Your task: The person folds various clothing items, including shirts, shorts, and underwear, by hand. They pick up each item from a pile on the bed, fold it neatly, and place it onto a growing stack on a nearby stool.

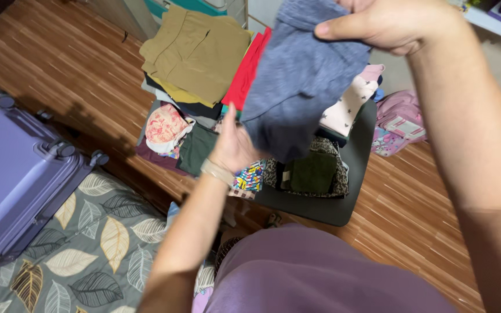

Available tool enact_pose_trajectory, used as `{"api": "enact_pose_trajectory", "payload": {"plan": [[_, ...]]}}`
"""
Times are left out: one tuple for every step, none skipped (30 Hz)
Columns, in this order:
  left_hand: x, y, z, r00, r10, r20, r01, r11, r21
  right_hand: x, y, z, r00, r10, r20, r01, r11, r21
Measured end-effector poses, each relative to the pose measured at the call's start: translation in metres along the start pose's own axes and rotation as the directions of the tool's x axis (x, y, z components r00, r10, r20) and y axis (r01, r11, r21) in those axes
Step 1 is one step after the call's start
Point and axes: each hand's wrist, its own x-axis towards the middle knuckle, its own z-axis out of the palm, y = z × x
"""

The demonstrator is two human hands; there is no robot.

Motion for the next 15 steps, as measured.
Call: {"api": "enact_pose_trajectory", "payload": {"plan": [[-0.003,-0.014,-0.004,0.999,0.051,-0.01,-0.051,0.998,-0.038,-0.001,0.003,-0.004,0.998,0.033,-0.057,-0.044,0.978,-0.204],[-0.006,-0.026,-0.006,0.995,0.101,-0.022,-0.102,0.992,-0.076,-0.001,0.006,-0.005,0.992,0.053,-0.117,-0.096,0.913,-0.397],[-0.009,-0.034,-0.006,0.987,0.153,-0.04,-0.157,0.981,-0.112,0.001,0.009,-0.001,0.983,0.115,-0.144,-0.174,0.836,-0.521],[-0.01,-0.038,-0.005,0.973,0.216,-0.075,-0.221,0.973,-0.064,0.002,0.01,0.003,0.969,0.169,-0.179,-0.245,0.735,-0.632],[-0.01,-0.036,-0.001,0.954,0.281,-0.108,-0.283,0.959,-0.01,0.004,0.01,0.009,0.953,0.21,-0.221,-0.304,0.617,-0.726],[-0.01,-0.031,0.003,0.929,0.345,-0.137,-0.341,0.939,0.048,0.006,0.014,0.025,0.99,-0.018,-0.14,-0.1,0.614,-0.783],[-0.009,-0.023,0.009,0.902,0.422,-0.087,-0.415,0.905,0.089,0.007,0.017,0.04,0.969,-0.243,-0.056,0.094,0.563,-0.821],[-0.006,-0.013,0.016,0.869,0.494,-0.033,-0.487,0.864,0.126,0.009,0.02,0.06,0.951,-0.308,-0.038,0.17,0.62,-0.766],[-0.002,-0.007,0.023,0.828,0.56,0.021,-0.556,0.817,0.153,0.01,0.023,0.09,0.93,-0.366,-0.025,0.244,0.667,-0.704],[0.0,0.002,0.029,0.814,0.579,-0.036,-0.552,0.792,0.26,0.012,0.023,0.115,0.893,-0.448,0.047,0.356,0.638,-0.682],[-0.002,0.018,0.033,0.792,0.605,-0.085,-0.539,0.758,0.367,0.014,0.019,0.134,0.84,-0.53,0.119,0.468,0.596,-0.652],[-0.008,0.03,0.038,0.764,0.632,-0.131,-0.514,0.718,0.469,0.01,0.015,0.143,0.904,-0.426,0.034,0.363,0.724,-0.587],[-0.017,0.042,0.044,0.765,0.639,-0.084,-0.48,0.652,0.587,0.006,0.01,0.149,0.95,-0.311,-0.031,0.254,0.826,-0.503],[-0.029,0.054,0.05,0.769,0.638,-0.039,-0.439,0.572,0.693,0.005,0.007,0.152,0.98,-0.183,-0.079,0.136,0.903,-0.407],[-0.039,0.065,0.056,0.772,0.635,0.002,-0.395,0.478,0.785,0.006,0.006,0.151,0.939,-0.325,-0.112,0.221,0.82,-0.527]]}}
